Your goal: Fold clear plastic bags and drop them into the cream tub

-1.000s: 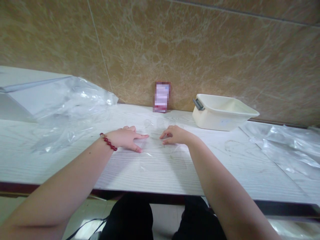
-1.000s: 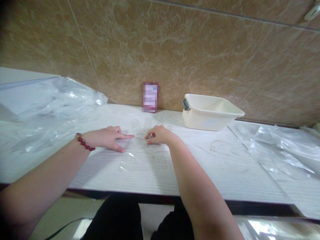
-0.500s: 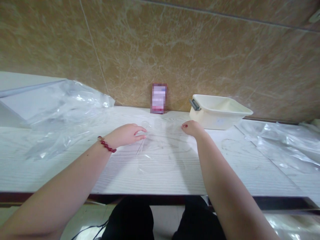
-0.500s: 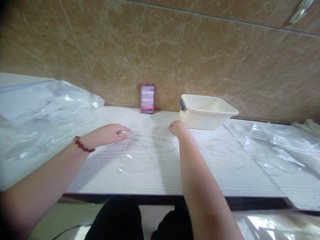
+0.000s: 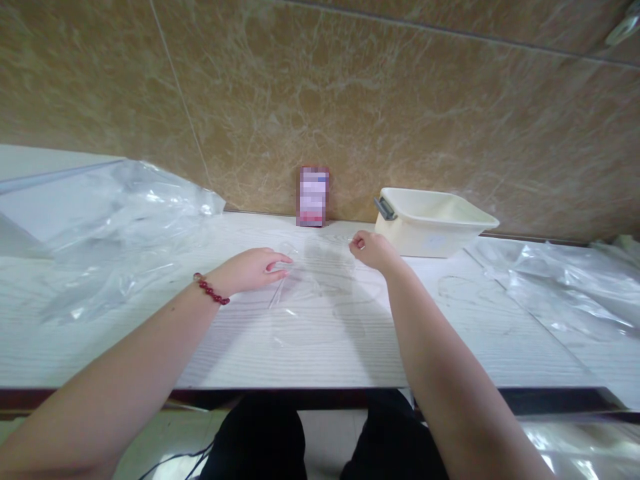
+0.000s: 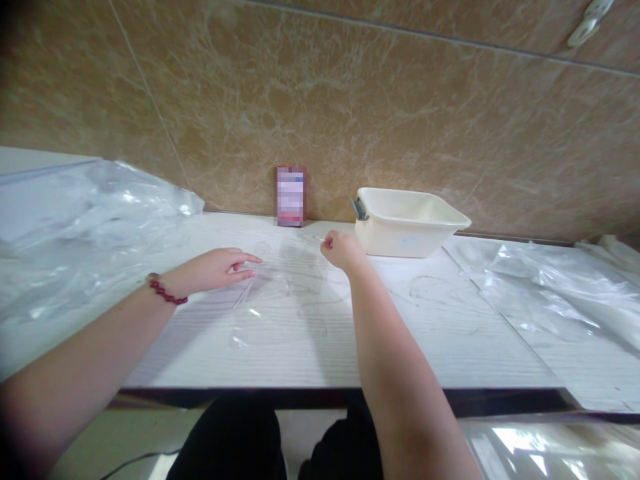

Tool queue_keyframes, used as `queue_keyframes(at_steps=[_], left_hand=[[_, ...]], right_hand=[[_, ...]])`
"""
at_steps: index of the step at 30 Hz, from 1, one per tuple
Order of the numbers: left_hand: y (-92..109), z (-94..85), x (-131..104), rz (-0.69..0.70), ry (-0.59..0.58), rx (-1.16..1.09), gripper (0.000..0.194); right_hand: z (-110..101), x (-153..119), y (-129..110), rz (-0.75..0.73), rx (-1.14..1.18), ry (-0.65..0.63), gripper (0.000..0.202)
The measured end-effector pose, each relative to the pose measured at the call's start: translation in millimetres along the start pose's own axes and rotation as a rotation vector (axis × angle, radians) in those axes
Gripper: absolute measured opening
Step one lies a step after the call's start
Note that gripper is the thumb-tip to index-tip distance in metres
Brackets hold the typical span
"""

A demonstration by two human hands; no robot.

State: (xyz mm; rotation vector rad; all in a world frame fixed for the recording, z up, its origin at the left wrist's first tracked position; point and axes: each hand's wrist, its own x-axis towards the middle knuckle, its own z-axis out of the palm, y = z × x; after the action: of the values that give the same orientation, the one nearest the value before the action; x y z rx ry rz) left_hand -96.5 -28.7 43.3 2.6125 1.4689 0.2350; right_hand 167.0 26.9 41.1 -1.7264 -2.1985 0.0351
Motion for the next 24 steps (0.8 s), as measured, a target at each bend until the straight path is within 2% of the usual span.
queue_keyframes(at_steps=[7, 14, 17, 21, 24], left_hand=[[2, -0.3, -1, 0.019, -0.006, -0.036, 0.042], [2, 2.8, 0, 0.034, -0.012, -0.063, 0.042], [2, 3.7, 0, 0.051, -0.006, -0.063, 0.042], [1, 5.2, 1, 0.062, -0.012, -0.060, 0.042], [0, 6.3, 1, 0.064, -0.020, -0.062, 0.043]], right_hand=[[-11, -11, -21, -0.142, 0.132, -0.136, 0.017], [-1, -14, -32, -0.225, 0.162, -0.199, 0.014], [3, -12, -32, -0.202, 0.243, -0.245, 0.021], [1, -9, -27, -0.102, 0.422, -0.284, 0.025], [-3, -8, -18, -0.112, 0.319, -0.239, 0.018]])
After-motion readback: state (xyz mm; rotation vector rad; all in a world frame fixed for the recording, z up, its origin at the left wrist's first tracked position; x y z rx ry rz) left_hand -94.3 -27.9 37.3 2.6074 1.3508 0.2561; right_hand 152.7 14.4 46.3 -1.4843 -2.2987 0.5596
